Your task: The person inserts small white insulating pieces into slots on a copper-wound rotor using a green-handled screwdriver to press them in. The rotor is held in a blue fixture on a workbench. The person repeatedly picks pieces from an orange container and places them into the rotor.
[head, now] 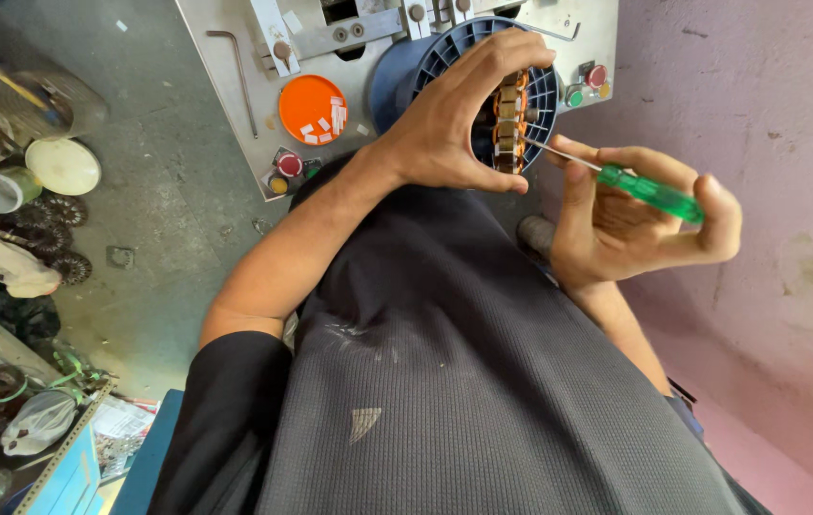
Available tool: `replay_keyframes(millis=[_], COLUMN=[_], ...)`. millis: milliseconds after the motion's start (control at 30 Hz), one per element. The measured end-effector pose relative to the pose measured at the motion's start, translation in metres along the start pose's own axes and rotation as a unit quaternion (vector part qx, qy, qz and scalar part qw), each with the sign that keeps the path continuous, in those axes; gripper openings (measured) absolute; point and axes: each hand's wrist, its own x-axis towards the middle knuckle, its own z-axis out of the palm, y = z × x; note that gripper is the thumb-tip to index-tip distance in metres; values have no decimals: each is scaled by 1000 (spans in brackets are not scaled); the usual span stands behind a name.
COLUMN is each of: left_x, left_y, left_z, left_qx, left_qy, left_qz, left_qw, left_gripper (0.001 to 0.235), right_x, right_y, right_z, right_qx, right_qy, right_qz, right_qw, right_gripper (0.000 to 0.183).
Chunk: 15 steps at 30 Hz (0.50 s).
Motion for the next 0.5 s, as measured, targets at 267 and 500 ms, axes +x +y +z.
replay_keyframes(millis=[267,500], left_x=[0,1], left_y=[-7,-14], left_z=[-20,-24], left_qx=[-118,-221], left_qy=[-29,-56], left_qz=[25,3], left_qw=[992,974], left_gripper=[71,35], right_x=[-7,-4], right_y=[6,20], right_z=[10,11], right_qx=[-57,-73], right_qy=[-4,-41], right_qz=[-156,-284], right_qw=[986,955], right_gripper=[79,77])
